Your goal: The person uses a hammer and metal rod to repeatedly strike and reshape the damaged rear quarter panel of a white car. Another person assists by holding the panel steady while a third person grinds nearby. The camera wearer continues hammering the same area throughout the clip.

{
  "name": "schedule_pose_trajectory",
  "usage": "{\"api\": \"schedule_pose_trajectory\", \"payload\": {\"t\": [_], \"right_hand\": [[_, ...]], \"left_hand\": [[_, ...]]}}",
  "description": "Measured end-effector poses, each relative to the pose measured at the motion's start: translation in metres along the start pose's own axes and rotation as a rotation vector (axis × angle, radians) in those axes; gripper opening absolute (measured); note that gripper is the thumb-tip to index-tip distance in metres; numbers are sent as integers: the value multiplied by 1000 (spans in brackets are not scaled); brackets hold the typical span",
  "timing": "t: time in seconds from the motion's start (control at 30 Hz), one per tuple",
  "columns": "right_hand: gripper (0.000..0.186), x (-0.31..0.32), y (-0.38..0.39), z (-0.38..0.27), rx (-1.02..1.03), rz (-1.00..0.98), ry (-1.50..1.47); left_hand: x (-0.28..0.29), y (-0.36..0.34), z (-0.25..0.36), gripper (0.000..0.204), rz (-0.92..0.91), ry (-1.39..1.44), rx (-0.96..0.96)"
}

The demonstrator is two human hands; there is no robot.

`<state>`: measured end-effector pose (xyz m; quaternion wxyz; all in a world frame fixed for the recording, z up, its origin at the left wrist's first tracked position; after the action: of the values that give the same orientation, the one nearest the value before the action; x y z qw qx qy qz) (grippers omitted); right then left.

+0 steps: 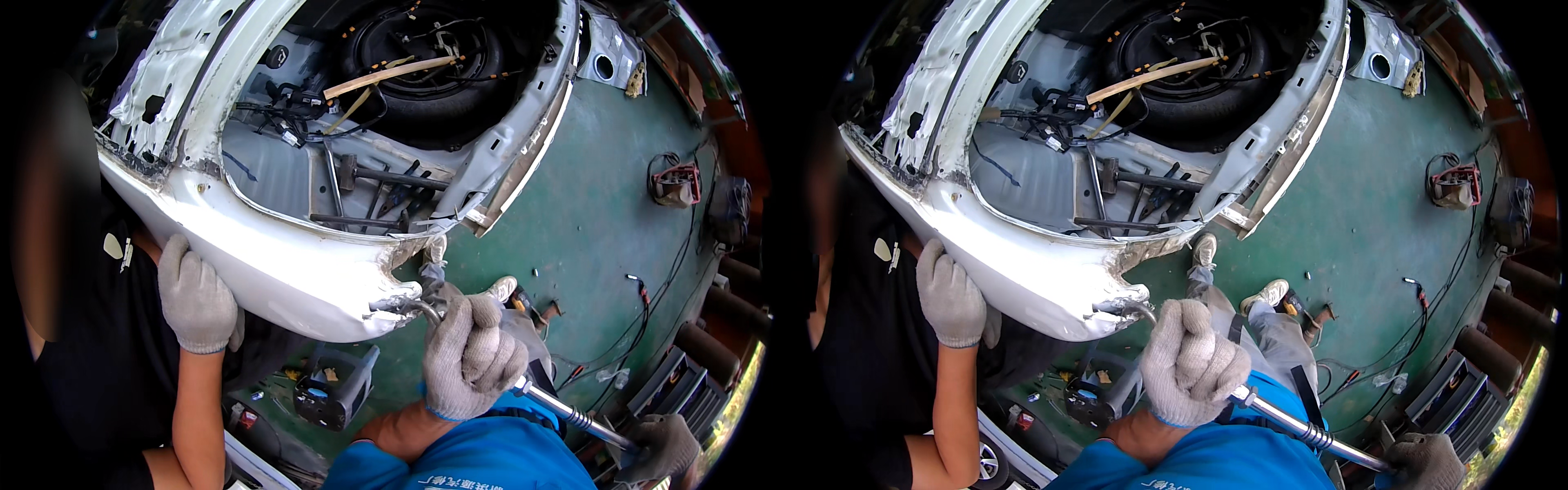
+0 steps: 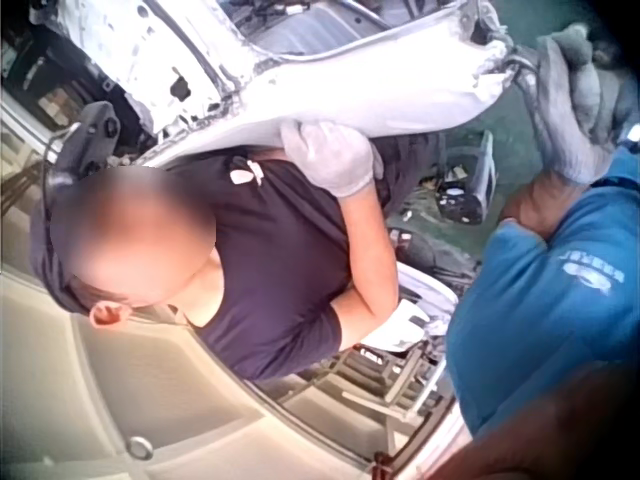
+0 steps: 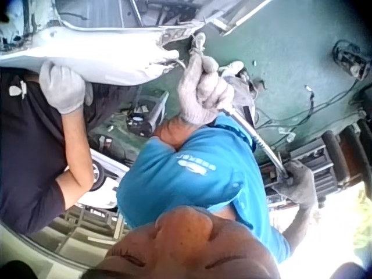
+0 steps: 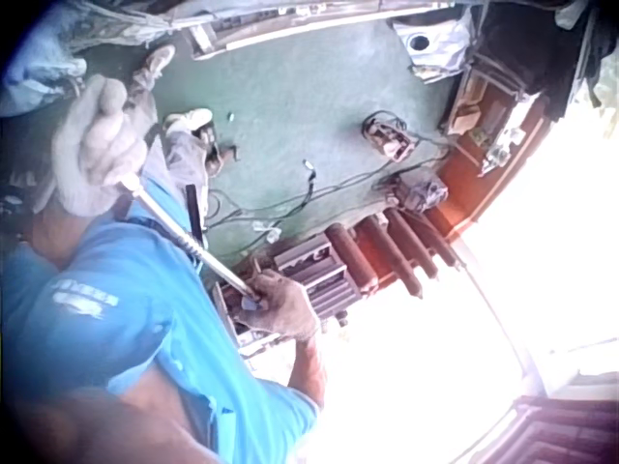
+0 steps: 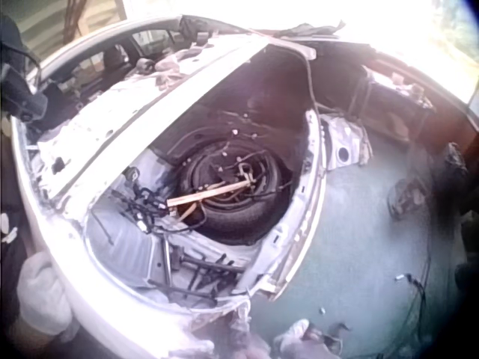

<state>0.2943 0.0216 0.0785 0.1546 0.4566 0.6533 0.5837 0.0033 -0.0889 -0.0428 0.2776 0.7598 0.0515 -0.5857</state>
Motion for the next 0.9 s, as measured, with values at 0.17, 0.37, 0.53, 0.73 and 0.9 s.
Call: {"api": "schedule_pose_trajectory", "payload": {"t": [0.17,0.37,0.53,0.73,0.9], "right_hand": [[50,-7,0,9,-28,64,-87],[50,-1,2,2,-33,65,-63],[38,27,-3,-32,-16,91,-138],[34,38,21,-45,-105,123,-153],[37,29,29,-40,-160,105,-132]], "left_hand": [[-1,3,-5,49,-28,-29,33],[3,0,0,52,0,12,89],[0,-1,-2,50,39,-23,61],[-10,2,-2,48,2,34,58],[-9,3,-5,49,-58,34,105]]}}
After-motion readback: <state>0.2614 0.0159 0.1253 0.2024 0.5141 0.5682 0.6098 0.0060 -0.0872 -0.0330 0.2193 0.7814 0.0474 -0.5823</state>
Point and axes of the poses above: each hand's wrist, its own y-axis away from the middle knuckle, its own x-axis out of the back of the hand, z = x × y, the point moved 8 cm from there along -y, towards the middle knuckle, and after that the axes turned 13 degrees about y, right-handed, at the moved point
